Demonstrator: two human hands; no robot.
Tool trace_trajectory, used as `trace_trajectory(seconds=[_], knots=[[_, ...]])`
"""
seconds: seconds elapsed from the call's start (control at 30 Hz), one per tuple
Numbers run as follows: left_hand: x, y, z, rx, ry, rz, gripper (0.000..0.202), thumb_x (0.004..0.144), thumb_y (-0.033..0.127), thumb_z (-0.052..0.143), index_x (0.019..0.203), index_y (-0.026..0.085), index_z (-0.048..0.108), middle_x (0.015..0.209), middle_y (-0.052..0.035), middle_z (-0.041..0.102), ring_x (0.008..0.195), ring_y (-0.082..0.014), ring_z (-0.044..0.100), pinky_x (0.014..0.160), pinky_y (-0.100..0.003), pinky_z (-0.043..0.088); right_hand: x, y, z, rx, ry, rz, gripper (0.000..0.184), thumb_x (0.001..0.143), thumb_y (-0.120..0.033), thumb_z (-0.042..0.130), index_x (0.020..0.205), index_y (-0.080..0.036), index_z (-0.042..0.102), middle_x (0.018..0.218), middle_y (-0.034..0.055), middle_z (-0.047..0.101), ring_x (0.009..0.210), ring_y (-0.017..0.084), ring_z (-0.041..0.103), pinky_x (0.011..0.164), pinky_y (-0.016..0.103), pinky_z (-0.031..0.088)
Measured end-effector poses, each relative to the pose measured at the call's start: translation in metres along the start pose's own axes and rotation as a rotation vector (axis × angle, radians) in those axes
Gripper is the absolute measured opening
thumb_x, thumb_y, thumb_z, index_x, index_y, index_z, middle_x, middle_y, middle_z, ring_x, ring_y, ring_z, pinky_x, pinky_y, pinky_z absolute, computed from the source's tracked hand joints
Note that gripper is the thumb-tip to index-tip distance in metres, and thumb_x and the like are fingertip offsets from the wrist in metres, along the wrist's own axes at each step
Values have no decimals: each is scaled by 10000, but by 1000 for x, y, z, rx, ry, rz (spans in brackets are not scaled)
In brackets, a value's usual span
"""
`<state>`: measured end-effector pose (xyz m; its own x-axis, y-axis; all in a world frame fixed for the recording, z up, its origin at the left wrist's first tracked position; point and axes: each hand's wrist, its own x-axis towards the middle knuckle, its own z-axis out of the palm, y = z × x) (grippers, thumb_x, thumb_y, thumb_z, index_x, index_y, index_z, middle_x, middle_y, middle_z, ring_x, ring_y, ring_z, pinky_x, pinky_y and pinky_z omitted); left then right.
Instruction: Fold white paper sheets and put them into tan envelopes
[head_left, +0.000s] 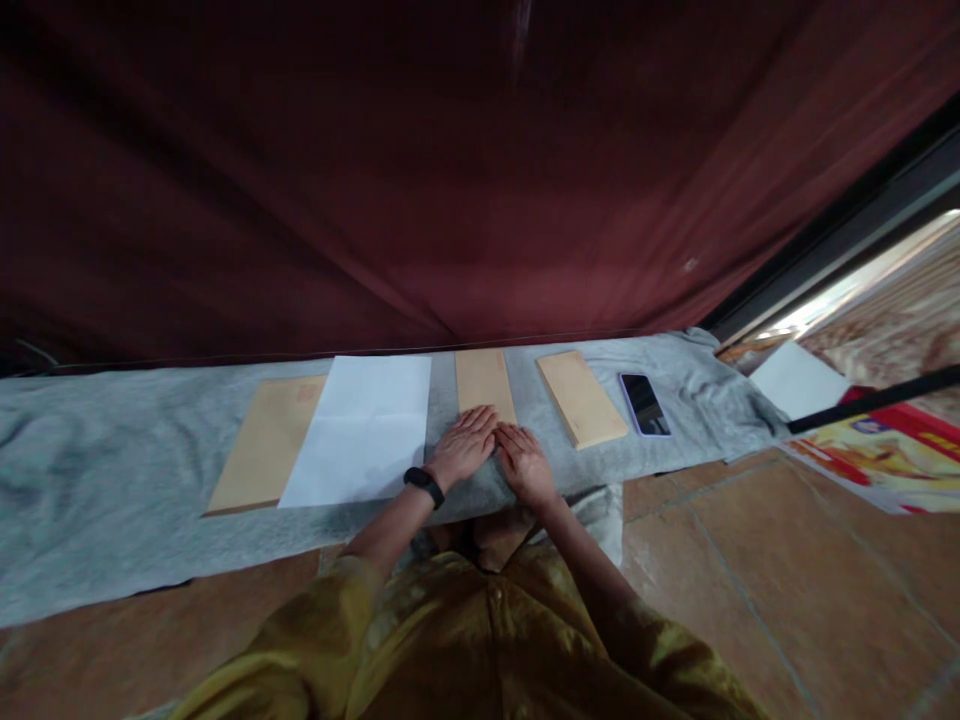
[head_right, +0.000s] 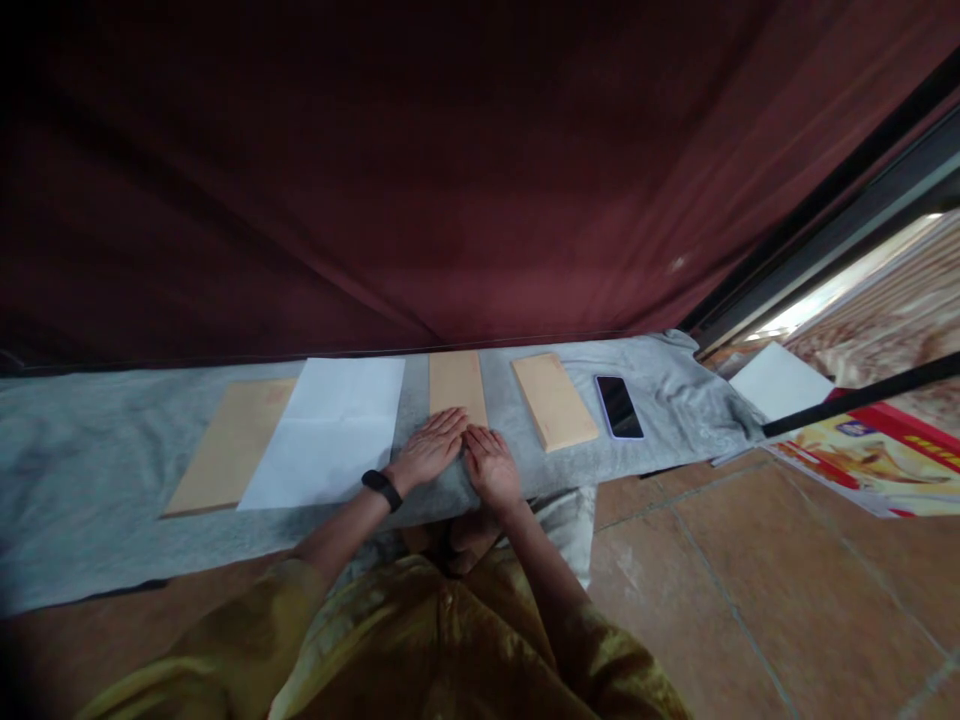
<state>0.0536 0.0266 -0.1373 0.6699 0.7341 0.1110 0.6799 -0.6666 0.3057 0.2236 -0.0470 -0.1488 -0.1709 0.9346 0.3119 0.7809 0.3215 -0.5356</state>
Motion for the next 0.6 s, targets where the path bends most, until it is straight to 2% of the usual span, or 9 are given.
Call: trace_trajectory(seconds=[0.33, 0.6], knots=[[50, -1, 3, 5, -56, -28, 550, 972, 261, 326, 1489, 122, 456, 1580, -112, 436, 1491, -208, 351, 1249, -392, 215, 0, 0, 2, -9, 23, 1, 382, 992, -198, 461, 1336, -182, 625, 1360, 131, 644, 1343, 250, 539, 1192, 505, 365], [84, -16, 0, 28, -76, -98, 577, 967, 281, 345, 1522, 135, 403, 1615, -118, 377, 1512, -235, 304, 1245, -415, 201, 2, -3, -5, 10, 15, -12, 408, 1003, -202, 462, 1392, -219, 583, 1426, 107, 601, 1373, 236, 510, 1187, 484, 363]])
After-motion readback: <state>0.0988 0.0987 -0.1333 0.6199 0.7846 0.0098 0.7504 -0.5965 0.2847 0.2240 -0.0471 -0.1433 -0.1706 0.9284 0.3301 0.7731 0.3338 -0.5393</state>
